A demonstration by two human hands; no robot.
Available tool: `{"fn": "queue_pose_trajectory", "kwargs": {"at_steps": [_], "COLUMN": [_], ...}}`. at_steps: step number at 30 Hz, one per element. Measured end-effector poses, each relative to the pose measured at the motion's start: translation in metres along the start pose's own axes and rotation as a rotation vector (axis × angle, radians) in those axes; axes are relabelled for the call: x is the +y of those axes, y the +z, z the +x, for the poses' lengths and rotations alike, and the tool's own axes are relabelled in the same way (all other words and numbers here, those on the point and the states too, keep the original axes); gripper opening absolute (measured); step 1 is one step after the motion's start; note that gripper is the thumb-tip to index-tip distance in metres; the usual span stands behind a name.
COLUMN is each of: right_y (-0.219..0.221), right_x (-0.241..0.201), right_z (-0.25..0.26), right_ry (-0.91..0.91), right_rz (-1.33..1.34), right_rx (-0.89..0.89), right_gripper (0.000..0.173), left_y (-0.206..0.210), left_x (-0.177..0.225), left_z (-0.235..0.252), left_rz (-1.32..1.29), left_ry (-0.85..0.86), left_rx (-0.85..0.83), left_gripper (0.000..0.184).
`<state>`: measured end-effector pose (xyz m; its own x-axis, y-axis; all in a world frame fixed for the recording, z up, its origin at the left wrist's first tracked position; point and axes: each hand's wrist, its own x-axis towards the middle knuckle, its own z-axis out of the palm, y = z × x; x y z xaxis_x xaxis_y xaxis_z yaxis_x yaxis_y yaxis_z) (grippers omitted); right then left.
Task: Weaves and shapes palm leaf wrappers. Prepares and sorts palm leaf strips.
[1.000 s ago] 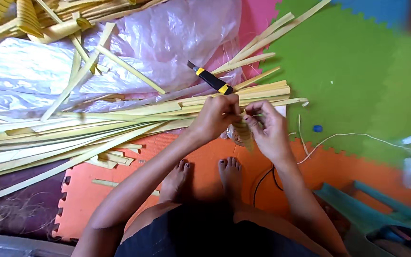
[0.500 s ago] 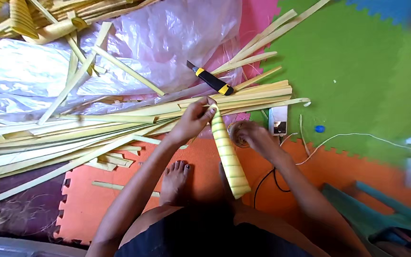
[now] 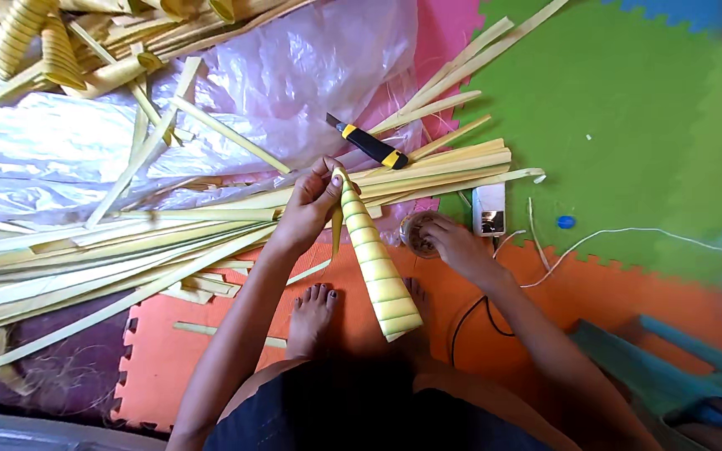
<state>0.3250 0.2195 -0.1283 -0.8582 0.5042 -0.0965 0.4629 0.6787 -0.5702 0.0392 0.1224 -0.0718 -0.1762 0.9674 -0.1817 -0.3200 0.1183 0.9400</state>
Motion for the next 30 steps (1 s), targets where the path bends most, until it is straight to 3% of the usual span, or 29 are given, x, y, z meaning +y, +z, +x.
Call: {"fn": "queue_pose_trajectory", "kwargs": {"at_steps": [4, 8, 13, 16, 23, 30], "right_y": [-0.015, -0.050, -0.075, -0.078, -0.082, -0.083], "right_x": [-0.015, -0.059, -0.106, -0.114, -0.125, -0.129], "right_z": [-0.006, 0.001, 0.015, 0.022, 0.023, 0.028], "right_ry": [0.066, 0.107, -0.101, -0.180, -0.178, -0.189], "right_rz": [0.085, 0.165, 0.568, 0.611, 0.560, 0.535], "right_rx": [0.145, 0.377, 0.658, 0.630, 0.577, 0.573], "right_gripper": [0.015, 0.019, 0.009, 0.004, 0.008, 0.006], "left_y": [0.011, 0.037, 0.059, 0.061, 0.059, 0.067], "left_x": [-0.002, 0.003, 0.024, 0.029, 0.030, 0.032], "left_z": [-0.001, -0.005, -0.017, -0.021, -0.029, -0.030], "left_rz": [0.194, 0.320, 0.271, 0.219, 0.135, 0.097], "left_ry": [0.084, 0.256, 0.336, 0.385, 0.427, 0.417], "left_rx": [0.028, -0.117, -0.283, -0.304, -0.289, -0.189], "left_gripper": [0.013, 0.012, 0.005, 0.004, 0.003, 0.004]}}
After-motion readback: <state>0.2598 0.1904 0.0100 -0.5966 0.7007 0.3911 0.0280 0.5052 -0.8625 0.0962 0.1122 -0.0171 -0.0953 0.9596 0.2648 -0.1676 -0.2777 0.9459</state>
